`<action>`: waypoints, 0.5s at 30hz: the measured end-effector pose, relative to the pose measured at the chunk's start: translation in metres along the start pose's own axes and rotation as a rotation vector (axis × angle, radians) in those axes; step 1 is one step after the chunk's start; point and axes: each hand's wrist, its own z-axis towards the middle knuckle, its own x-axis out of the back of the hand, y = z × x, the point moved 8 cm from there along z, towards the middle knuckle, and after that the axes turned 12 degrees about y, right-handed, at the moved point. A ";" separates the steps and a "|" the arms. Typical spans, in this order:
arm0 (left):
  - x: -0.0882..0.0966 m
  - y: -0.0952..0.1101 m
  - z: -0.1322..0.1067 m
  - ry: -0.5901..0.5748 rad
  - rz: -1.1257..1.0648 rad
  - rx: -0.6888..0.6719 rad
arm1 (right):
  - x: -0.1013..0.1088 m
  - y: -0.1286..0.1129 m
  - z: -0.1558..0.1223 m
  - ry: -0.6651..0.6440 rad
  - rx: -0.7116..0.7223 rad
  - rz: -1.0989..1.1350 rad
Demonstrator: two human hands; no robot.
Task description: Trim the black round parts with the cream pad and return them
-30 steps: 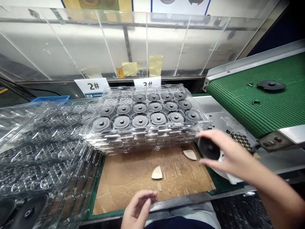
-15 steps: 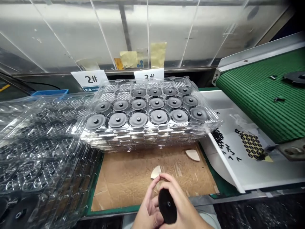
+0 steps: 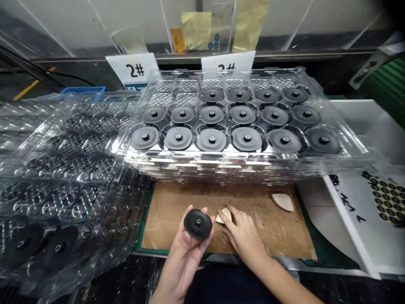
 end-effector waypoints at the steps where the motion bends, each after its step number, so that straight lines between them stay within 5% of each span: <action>1: -0.002 0.003 0.002 -0.001 -0.014 -0.019 | -0.003 0.000 0.004 -0.001 0.005 0.010; 6: -0.007 0.002 0.007 0.020 -0.068 -0.048 | 0.000 -0.003 0.020 0.015 -0.034 0.121; 12: -0.011 0.001 0.007 0.062 -0.022 -0.064 | 0.007 -0.011 0.003 -0.035 -0.067 0.294; 15: -0.016 -0.001 0.006 0.066 0.035 -0.069 | 0.028 -0.013 0.011 -0.017 -0.111 0.335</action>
